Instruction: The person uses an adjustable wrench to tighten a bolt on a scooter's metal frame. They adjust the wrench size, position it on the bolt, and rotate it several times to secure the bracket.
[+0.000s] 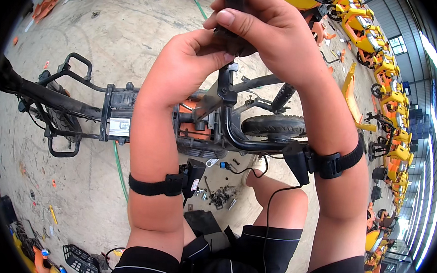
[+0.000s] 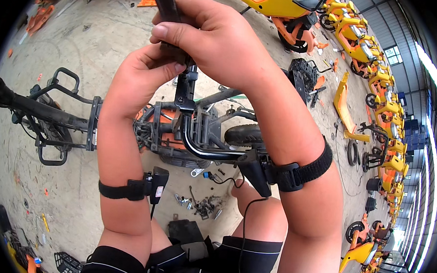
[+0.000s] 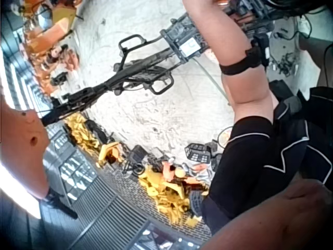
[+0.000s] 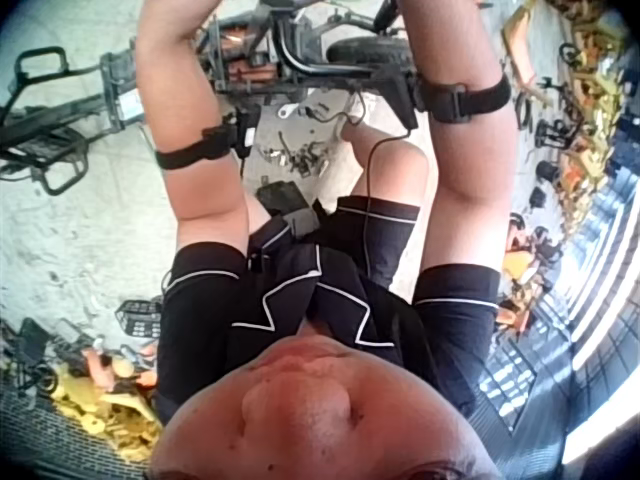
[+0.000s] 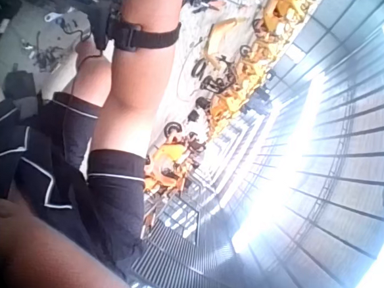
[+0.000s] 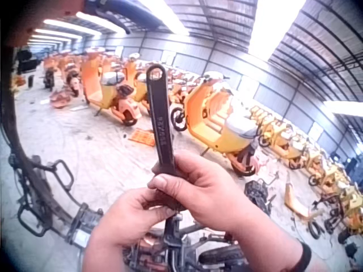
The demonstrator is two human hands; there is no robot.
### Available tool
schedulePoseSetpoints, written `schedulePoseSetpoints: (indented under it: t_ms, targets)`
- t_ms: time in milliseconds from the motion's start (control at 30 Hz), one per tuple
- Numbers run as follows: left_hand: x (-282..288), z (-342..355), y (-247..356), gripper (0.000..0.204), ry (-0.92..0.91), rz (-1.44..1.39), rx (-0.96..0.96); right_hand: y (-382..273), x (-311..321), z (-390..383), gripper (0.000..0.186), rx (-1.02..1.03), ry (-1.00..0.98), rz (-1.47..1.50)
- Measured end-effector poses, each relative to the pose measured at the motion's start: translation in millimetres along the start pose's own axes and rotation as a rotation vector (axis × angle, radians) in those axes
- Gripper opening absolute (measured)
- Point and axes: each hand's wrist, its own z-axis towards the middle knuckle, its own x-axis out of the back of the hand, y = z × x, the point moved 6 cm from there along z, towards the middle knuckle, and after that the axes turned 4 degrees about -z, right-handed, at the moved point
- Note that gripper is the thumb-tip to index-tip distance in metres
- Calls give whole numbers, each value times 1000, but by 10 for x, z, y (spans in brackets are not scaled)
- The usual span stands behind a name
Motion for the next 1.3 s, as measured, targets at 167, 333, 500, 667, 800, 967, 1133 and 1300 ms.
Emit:
schedulePoseSetpoints:
  t_ms: [167, 333, 500, 667, 800, 967, 1133, 1300]
  targets:
    - [11, -7, -7, 26, 5, -40, -5, -130, 3, 3, 24, 35, 66, -403]
    - [-6, -4, 34, 29, 18, -70, -42, -260, -85, -76, 19, 19, 512, -760]
    - [-40, -17, 83, 29, 6, -87, -97, -231, -75, -116, 19, 8, 572, -641]
    - [-58, -14, 54, 28, -1, -222, -87, -314, -31, -87, 20, -265, 362, -431]
    - [-93, 38, -21, 28, -8, -237, -114, -146, -5, -33, 21, -246, 245, -253]
    - [-140, 123, -181, 34, -72, -293, -113, 89, 202, -11, 33, 66, 2, 248]
    - [-130, 92, -189, 40, -19, -287, -139, 246, 244, 50, 37, 94, -245, 502]
    - [-38, 116, -299, 34, 35, -354, -149, 347, 203, 106, 30, 147, -132, 389]
